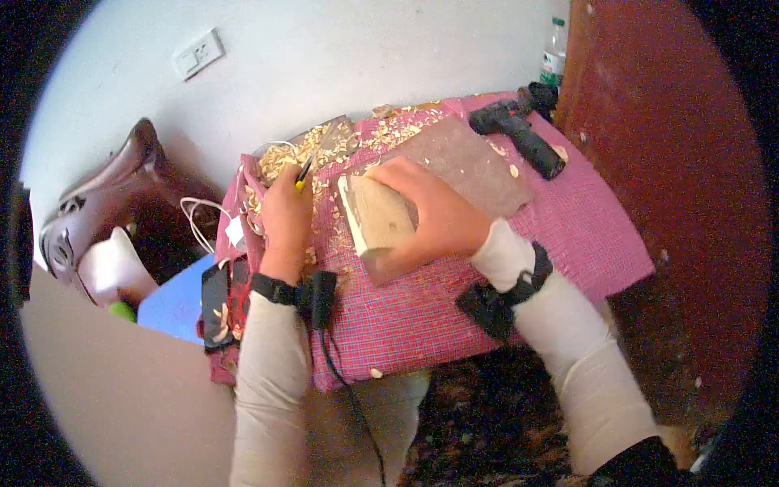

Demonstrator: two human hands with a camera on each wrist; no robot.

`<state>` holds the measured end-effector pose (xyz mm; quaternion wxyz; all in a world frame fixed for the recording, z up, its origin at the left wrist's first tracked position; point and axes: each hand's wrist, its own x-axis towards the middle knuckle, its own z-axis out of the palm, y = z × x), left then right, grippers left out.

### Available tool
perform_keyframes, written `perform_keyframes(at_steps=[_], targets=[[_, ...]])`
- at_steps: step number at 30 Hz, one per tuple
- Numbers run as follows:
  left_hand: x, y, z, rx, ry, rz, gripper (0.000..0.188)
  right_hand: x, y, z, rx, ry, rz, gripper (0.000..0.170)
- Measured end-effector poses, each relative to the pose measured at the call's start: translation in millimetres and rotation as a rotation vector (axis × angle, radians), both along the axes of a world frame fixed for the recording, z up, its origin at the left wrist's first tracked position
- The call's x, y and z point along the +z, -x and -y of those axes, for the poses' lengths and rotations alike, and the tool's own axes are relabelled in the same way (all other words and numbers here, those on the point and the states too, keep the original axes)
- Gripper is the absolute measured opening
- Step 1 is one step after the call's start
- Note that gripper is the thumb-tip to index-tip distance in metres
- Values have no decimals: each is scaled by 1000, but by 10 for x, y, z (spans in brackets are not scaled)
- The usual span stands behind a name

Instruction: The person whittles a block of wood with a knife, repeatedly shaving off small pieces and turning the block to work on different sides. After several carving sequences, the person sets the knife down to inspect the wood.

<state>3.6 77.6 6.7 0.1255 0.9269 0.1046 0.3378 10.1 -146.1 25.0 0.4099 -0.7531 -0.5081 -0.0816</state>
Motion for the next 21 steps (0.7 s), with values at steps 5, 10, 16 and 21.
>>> perform_keyframes(at_steps=[5,10,16,21], targets=[[-49,56,209,-343,-83,253,15,-232,-264,36,-210,-110,50,84],[-3,128,323,-470,-188,218,16,-231,-271,21,-259,-147,29,85],[-53,86,289,-411,-147,222,13,-196,-240,38,-241,-137,44,84],[-88,-31,82,-222,-75,106,13,-112,-147,121,-15,-140,92,84]])
